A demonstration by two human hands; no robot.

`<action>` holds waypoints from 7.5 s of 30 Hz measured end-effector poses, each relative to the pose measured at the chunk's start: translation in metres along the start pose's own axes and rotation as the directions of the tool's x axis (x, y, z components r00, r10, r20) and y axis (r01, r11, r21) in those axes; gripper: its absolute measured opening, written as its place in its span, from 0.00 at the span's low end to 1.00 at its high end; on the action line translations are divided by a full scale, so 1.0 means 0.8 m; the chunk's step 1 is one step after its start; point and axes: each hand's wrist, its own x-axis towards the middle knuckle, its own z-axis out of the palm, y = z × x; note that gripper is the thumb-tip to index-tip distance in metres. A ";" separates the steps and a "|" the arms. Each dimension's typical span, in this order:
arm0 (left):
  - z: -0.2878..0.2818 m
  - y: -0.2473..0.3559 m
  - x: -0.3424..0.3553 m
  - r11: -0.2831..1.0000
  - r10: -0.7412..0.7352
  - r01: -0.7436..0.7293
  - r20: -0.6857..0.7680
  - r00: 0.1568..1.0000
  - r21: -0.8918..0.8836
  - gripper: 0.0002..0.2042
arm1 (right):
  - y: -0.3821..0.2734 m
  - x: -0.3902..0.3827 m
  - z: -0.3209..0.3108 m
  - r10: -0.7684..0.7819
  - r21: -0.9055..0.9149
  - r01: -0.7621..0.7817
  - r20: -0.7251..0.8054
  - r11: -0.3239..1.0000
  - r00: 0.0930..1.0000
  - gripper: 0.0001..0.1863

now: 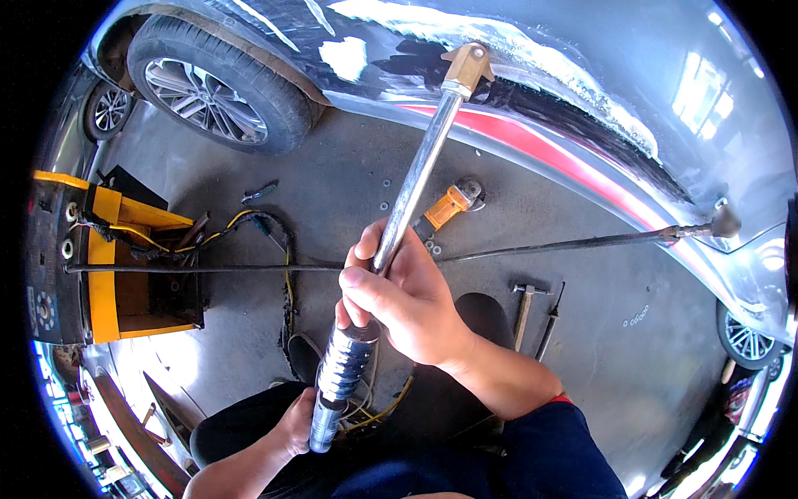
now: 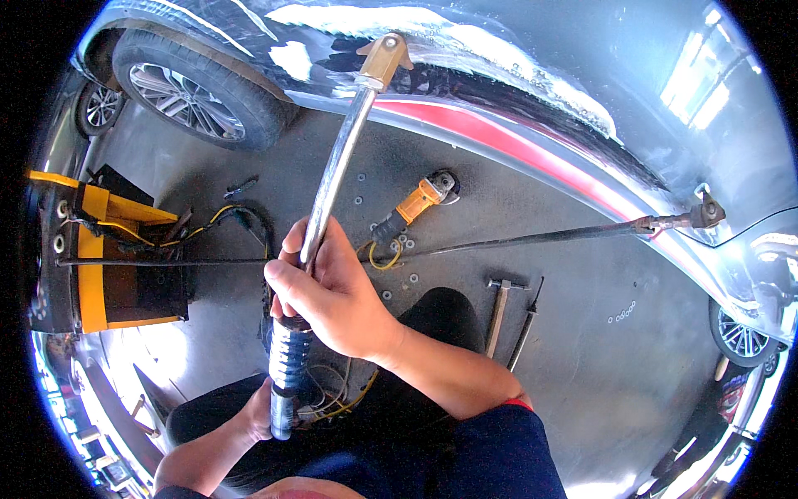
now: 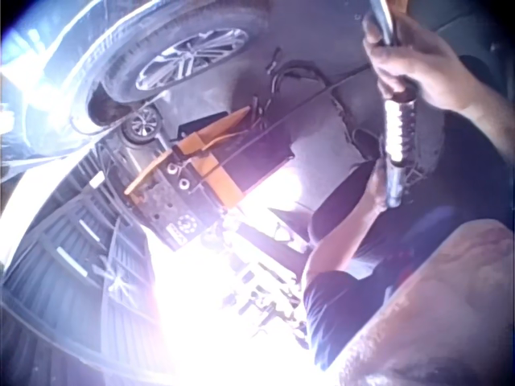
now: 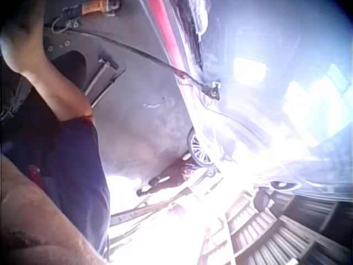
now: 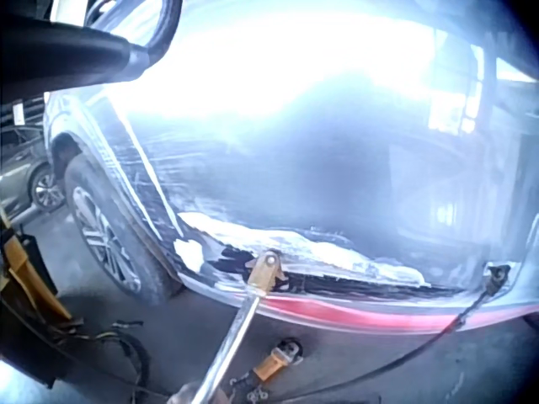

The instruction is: The person uses a dent-pulling slide hammer on a car panel, then hammers the surface with a metal hammer while touching it, and finally grinds the area using an angle grinder.

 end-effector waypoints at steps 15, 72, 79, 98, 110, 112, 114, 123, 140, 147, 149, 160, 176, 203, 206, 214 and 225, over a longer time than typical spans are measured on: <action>0.005 0.004 0.000 1.000 0.000 0.000 -0.026 1.000 -0.013 0.19 | 0.001 -0.001 -0.003 -0.007 0.039 0.006 0.012 0.999 1.000 0.13; 0.003 0.020 -0.012 0.995 0.022 -0.027 0.058 0.998 0.097 0.15 | 0.042 -0.008 0.009 0.134 -0.070 -0.132 0.022 0.989 0.991 0.05; 0.001 0.010 -0.002 0.991 0.020 -0.016 -0.029 0.999 0.130 0.15 | 0.043 -0.007 0.008 0.134 -0.058 -0.133 0.026 0.989 0.991 0.05; -0.045 -0.010 0.001 0.952 -0.033 0.009 0.071 0.997 0.307 0.16 | 0.095 -0.045 0.017 0.317 -0.080 -0.310 0.113 0.947 0.941 0.08; -0.009 0.016 -0.001 0.999 0.032 -0.033 0.049 0.998 0.022 0.18 | 0.047 0.004 0.013 0.207 -0.107 -0.202 0.035 0.974 0.978 0.06; -0.010 0.015 0.004 1.000 0.012 -0.012 0.065 0.998 0.003 0.17 | 0.046 0.005 0.013 0.205 -0.112 -0.201 0.030 0.973 0.978 0.06; -0.006 0.019 0.001 0.999 0.038 -0.041 0.076 0.996 0.037 0.17 | 0.045 0.005 0.012 0.175 -0.097 -0.170 0.047 0.981 0.983 0.06; 0.002 0.021 0.000 0.995 0.046 -0.055 0.107 0.993 0.078 0.17 | 0.043 0.006 0.009 0.185 -0.098 -0.180 0.043 0.979 0.982 0.06; 0.003 0.021 -0.003 0.995 0.049 -0.056 0.086 0.995 0.079 0.19 | 0.037 0.004 0.011 0.204 -0.118 -0.199 0.026 0.973 0.979 0.06; 0.015 0.033 -0.007 0.984 0.035 -0.052 0.098 0.995 0.172 0.17 | 0.035 0.005 0.013 0.208 -0.134 -0.207 -0.003 0.969 0.978 0.07; 0.018 0.035 -0.005 0.998 -0.049 0.051 0.035 0.998 -0.039 0.18 | 0.034 0.009 0.012 0.172 -0.086 -0.172 -0.005 0.981 0.985 0.07; -0.016 0.015 -0.007 0.985 -0.039 0.038 0.002 0.999 0.169 0.22 | 0.008 0.042 0.000 -0.066 0.057 0.062 0.067 0.996 0.996 0.15; -0.017 0.045 0.009 0.993 0.030 -0.037 0.069 0.997 0.109 0.24 | 0.073 0.024 -0.006 -0.117 0.100 0.104 0.127 0.990 0.985 0.11; -0.068 0.145 0.154 0.830 -0.147 -0.023 0.258 0.955 0.557 0.13 | 0.066 0.052 -0.010 -0.112 -0.255 0.061 -0.191 0.965 0.975 0.09; -0.048 0.136 0.135 0.878 -0.085 -0.011 0.178 0.980 0.479 0.12 | 0.060 0.054 -0.010 -0.085 -0.199 0.047 -0.190 0.979 0.978 0.07; -0.037 0.141 0.122 0.799 -0.163 0.032 0.164 0.973 0.601 0.19 | 0.061 0.052 -0.013 -0.063 -0.203 0.029 -0.163 0.979 0.985 0.08; -0.017 0.139 0.105 0.847 -0.078 -0.011 0.145 0.986 0.531 0.17 | 0.055 0.055 -0.011 -0.055 -0.181 0.024 -0.171 0.983 0.984 0.08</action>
